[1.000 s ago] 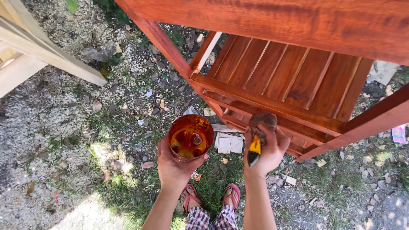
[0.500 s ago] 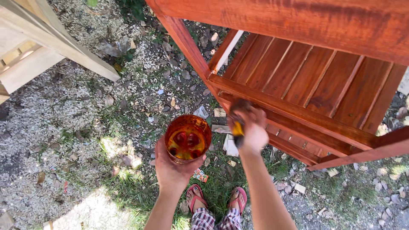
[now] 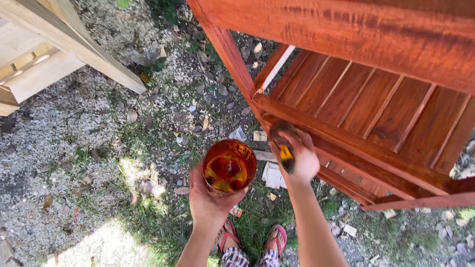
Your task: The person applies reddish-brown wood stain to a multi-tier wooden shelf unit using a brush, holding a stain container in one hand. They brush the shelves, rails, and edges, moving around the unit to coat different surfaces.
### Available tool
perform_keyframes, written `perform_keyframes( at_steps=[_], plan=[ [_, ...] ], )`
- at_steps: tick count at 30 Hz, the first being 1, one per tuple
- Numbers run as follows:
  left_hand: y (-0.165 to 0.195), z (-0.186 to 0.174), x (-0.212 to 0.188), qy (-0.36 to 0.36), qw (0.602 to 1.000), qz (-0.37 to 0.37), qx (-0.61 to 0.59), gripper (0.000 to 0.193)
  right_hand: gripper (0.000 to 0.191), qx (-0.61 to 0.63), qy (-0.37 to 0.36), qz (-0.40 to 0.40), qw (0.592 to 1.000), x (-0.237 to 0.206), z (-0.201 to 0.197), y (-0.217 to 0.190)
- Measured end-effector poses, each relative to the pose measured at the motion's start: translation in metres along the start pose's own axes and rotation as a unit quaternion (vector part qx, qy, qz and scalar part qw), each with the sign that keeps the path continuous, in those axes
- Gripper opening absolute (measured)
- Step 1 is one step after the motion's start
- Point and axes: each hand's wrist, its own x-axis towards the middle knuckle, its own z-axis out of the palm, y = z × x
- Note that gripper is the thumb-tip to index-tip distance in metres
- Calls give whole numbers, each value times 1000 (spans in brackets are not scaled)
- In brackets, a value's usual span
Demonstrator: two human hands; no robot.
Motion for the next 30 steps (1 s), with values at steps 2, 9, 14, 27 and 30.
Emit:
perform_keyframes(
  at_steps=[2,9,14,27,30],
  plan=[
    [0,-1,4,-12,999,-46,-20,97,39,21,40,-1,999,-9,0,4],
    [-5,-1,1,-17,998,-48,-22,96,35,130,36,35,990,11,59,0],
    [4,-6,5,-20,999,-43,-5,96,35,33,-79,-44,995,12,28,11],
    [-4,-11,9,-5,998,-59,-37,95,34,241,55,185,951,-4,68,-14],
    [1,-14,7,6,998,-54,-39,97,32,240,62,101,963,2,60,-14]
  ],
)
